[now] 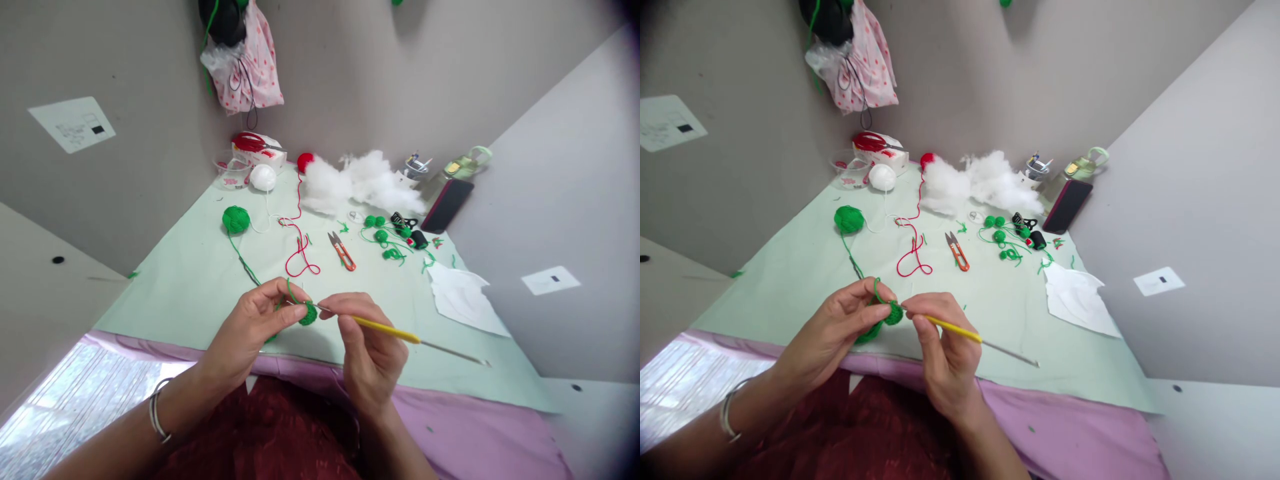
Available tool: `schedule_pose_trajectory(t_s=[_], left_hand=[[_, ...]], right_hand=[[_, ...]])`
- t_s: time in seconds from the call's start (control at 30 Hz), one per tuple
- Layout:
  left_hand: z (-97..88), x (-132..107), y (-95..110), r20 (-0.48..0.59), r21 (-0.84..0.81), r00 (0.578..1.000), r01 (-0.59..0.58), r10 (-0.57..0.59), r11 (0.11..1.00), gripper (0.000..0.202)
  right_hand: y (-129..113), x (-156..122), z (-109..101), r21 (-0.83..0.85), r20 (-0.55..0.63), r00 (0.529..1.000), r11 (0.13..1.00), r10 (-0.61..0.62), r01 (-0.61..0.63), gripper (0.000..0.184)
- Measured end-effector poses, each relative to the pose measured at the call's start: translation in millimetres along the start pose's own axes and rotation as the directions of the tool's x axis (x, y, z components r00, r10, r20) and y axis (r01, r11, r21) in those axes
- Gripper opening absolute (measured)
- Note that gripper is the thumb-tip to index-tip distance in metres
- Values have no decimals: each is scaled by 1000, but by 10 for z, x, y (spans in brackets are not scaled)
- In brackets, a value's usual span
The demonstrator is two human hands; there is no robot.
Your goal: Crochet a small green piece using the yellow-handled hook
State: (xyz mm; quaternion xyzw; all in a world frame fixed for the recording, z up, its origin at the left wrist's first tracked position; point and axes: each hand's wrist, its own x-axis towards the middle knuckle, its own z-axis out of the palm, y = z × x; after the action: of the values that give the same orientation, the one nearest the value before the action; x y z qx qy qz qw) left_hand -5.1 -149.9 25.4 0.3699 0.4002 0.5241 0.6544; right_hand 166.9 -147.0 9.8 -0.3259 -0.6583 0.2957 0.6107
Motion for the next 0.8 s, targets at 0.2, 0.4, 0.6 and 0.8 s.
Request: schedule_pose_trajectory(t_s=[0.2, 0.4, 0.6, 0.8], left_hand=[[29, -6, -20, 67, -125, 997, 53, -45, 991, 45], [-10, -7, -37, 85, -129, 994, 75, -65, 989, 57], [2, -3, -34, 26, -48, 1000, 12, -10, 999, 53], [-10, -13, -38, 27, -27, 1000, 15, -15, 1000, 50]], right_hand=[[47, -32, 28, -16, 32, 999, 1000, -19, 19, 25], [66, -39, 44, 30, -3, 1000, 1000, 7, -7, 26], [59, -79, 58, -45, -64, 995, 997, -72, 70, 32], [97, -36, 41, 205, -57, 994, 975, 93, -80, 17]])
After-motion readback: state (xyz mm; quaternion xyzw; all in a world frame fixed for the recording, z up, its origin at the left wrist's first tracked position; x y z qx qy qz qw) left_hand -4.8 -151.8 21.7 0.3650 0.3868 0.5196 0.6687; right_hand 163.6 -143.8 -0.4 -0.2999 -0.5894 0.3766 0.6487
